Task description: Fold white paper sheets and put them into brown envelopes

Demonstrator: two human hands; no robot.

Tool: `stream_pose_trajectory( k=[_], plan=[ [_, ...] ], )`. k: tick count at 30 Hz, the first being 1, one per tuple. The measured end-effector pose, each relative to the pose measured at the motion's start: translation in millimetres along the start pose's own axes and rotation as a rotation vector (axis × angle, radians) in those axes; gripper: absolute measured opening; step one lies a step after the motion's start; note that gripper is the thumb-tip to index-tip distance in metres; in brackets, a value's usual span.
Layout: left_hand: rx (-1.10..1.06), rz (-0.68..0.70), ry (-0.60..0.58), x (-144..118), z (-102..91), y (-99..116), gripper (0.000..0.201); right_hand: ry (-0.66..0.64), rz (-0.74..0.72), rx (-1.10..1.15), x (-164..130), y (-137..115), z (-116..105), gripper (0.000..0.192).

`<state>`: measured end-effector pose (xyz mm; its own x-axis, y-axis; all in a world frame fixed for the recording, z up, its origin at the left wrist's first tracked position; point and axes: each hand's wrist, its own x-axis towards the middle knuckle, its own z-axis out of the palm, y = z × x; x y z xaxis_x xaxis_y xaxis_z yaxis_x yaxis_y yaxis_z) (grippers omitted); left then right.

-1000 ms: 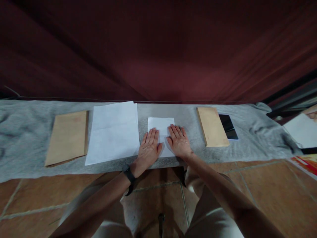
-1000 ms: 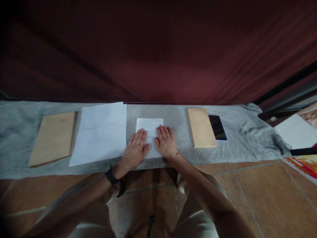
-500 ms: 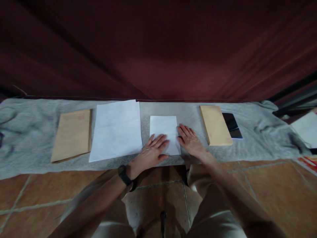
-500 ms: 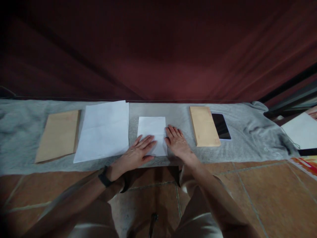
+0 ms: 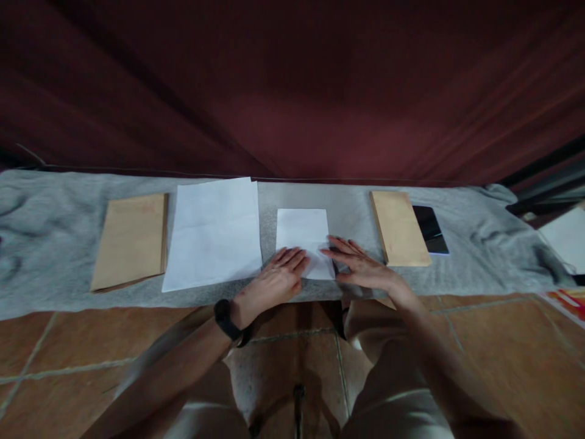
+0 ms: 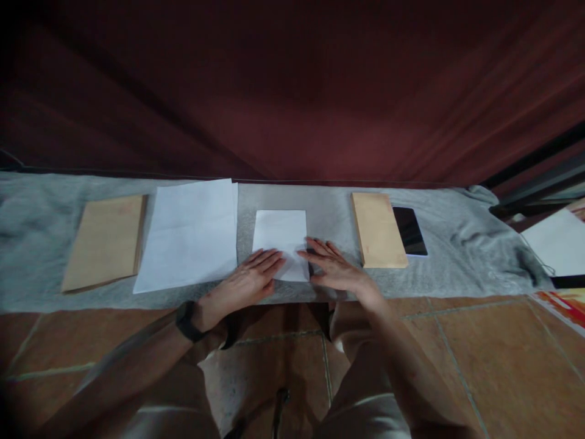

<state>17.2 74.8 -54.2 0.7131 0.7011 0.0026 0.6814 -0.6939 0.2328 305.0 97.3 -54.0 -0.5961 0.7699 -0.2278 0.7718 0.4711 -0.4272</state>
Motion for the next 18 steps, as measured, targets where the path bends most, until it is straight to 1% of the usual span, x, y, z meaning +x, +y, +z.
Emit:
stream_pose_trajectory(
  k=[3, 4, 7, 9, 14, 18],
  plan=[
    [-0.009, 0.013, 0.026, -0.5, -1.0, -4.7, 0.057, -0.017, -0.021, 0.015, 0.7, -0.6, -0.9, 0.078],
    [-0.018, 0.018, 0.032, -0.6, -2.0, -5.8, 0.057, -0.003, -0.02, 0.012, 1.5, -0.9, -0.4, 0.076],
    [-0.032, 0.026, 0.035, -0.5, -6.0, -7.2, 0.058, 0.058, -0.001, -0.003, 4.4, -3.0, 1.6, 0.061],
    [-0.029, 0.024, 0.023, -0.3, -7.6, -8.3, 0.057, 0.075, -0.011, -0.009, 5.4, -4.9, 2.1, 0.057],
    [-0.029, 0.037, 0.023, -0.9, -6.3, -15.4, 0.056, 0.009, -0.058, 0.007, 4.0, -6.9, -0.9, 0.072],
    [-0.058, 0.059, 0.033, -1.8, -7.5, -20.0, 0.054, -0.045, -0.045, 0.034, 4.3, -6.6, -3.3, 0.074]
  ],
)
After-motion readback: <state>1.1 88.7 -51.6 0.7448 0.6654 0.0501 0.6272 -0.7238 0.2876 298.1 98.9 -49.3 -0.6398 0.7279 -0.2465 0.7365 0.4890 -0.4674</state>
